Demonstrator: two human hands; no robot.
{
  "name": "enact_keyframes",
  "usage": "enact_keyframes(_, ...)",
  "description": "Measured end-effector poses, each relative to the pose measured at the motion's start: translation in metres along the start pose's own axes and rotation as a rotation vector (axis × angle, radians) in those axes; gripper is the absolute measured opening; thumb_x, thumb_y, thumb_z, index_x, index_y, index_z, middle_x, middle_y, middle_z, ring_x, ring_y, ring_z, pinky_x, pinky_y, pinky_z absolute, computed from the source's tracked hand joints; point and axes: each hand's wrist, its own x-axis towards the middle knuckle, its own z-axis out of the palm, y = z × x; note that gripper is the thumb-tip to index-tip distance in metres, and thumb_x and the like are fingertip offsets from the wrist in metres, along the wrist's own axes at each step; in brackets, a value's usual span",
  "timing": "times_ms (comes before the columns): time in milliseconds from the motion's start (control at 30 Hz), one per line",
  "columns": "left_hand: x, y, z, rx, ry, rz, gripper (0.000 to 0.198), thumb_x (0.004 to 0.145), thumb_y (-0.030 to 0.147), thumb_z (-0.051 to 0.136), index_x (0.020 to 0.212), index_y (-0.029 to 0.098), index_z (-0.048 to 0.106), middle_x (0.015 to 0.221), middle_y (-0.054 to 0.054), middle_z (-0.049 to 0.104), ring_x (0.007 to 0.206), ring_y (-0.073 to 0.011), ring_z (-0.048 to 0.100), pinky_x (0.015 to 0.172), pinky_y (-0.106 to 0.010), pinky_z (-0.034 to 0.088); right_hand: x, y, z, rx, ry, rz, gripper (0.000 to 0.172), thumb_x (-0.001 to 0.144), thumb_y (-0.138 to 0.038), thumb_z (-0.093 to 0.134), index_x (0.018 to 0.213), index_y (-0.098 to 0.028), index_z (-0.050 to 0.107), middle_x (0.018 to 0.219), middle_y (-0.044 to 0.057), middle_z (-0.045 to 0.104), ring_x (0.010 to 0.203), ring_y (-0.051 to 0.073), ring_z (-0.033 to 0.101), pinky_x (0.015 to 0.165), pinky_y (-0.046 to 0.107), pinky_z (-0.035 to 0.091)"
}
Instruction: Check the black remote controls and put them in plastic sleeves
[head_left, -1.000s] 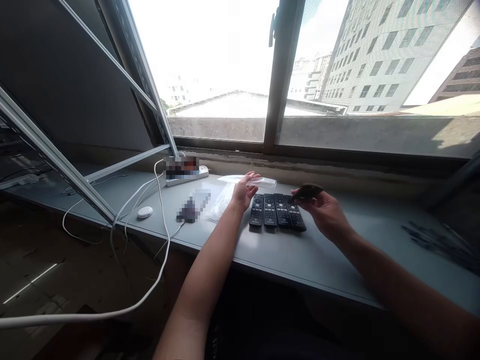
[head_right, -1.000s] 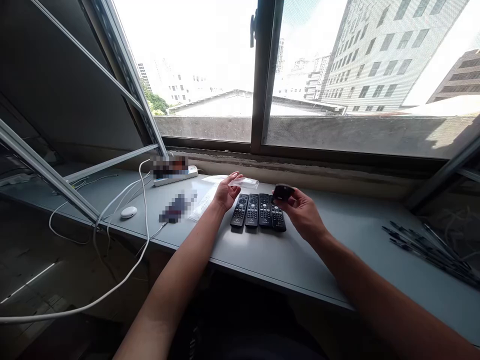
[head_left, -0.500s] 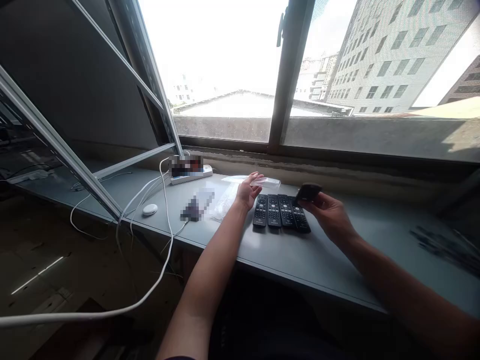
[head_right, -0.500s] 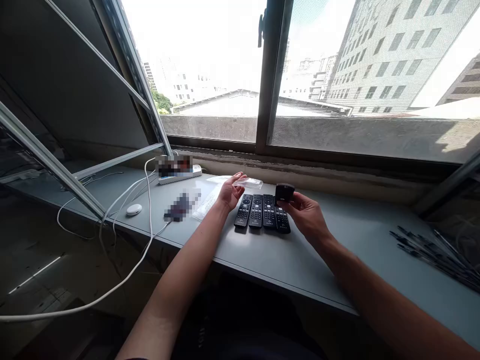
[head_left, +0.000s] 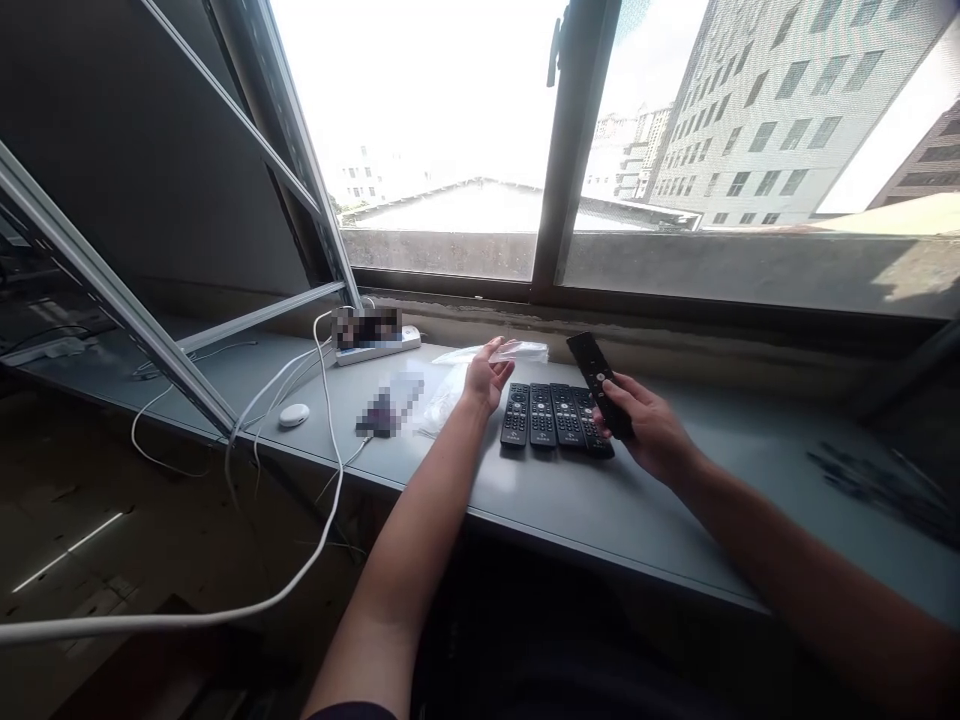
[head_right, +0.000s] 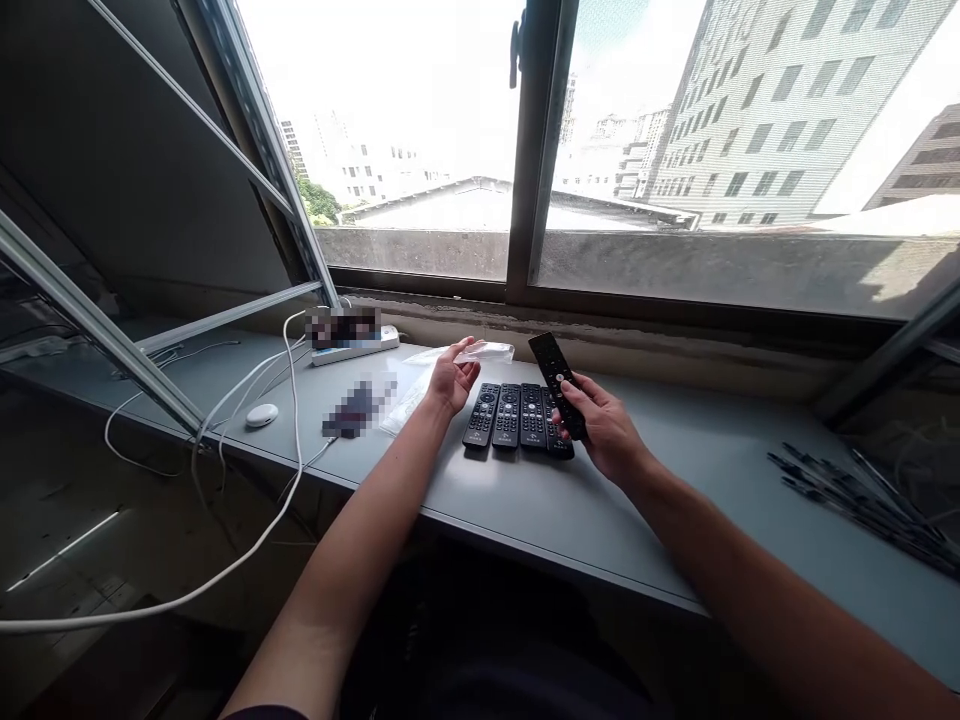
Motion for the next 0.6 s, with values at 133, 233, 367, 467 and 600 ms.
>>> enact_keyframes(133,0.0011,0.0028,-0.0017,-0.062,0.03,0.005,0.021,0.105,0.026,0.071,0.123,0.016,0.072,0.116,-0.013,0.083,0.09,-0.0157,0.08,0.071,-0.02,0.065,-0.0002,-0.0002,-0.0045,0.036,-0.066,0.12,0.009,0.097,-0.026,0.081,0.098,-0.02,0.075,0.091,0.006,0.071,0.064,0.014,0.061,0.043,0.021,0.054)
enact_keyframes(233,0.0016,0.0051,-0.0017,-0.085,0.057,-0.007,0.022,0.104,0.023,0.07,0.125,0.016,0.07,0.115,-0.012,0.083,0.088,-0.0154,0.08,0.067,-0.019,0.064,-0.0005,0.0021,-0.0056,0.023,-0.088,0.14,0.015,0.093,-0.023,0.086,0.105,-0.02,0.077,0.094,0.006,0.073,0.071,0.015,0.065,0.052,0.022,0.06)
enact_keyframes(367,0.0021,0.0062,-0.0002,-0.089,0.057,-0.008,0.023,0.105,0.021,0.069,0.126,0.014,0.069,0.115,-0.013,0.084,0.081,-0.0146,0.079,0.064,-0.019,0.062,0.0007,0.006,-0.0064,-0.046,-0.102,0.131,0.037,0.084,-0.032,0.099,0.114,-0.02,0.082,0.088,0.003,0.071,0.071,0.014,0.062,0.056,0.021,0.058)
enact_keyframes(467,0.0024,0.0055,-0.0007,-0.079,0.06,0.005,0.029,0.104,0.022,0.069,0.132,0.013,0.067,0.115,-0.014,0.084,0.078,-0.0138,0.079,0.064,-0.019,0.062,0.001,0.0072,-0.0066,-0.068,-0.11,0.088,0.042,0.08,-0.038,0.103,0.113,-0.02,0.084,0.085,0.003,0.071,0.072,0.013,0.059,0.05,0.019,0.048)
enact_keyframes(600,0.0035,0.0037,-0.0041,-0.088,0.029,0.038,0.038,0.107,0.022,0.063,0.145,0.017,0.059,0.12,-0.013,0.084,0.079,-0.0137,0.079,0.065,-0.021,0.062,-0.0021,0.0057,-0.0029,-0.103,-0.102,0.08,0.046,0.08,-0.044,0.102,0.114,-0.021,0.083,0.079,0.001,0.069,0.066,0.012,0.055,0.049,0.019,0.044)
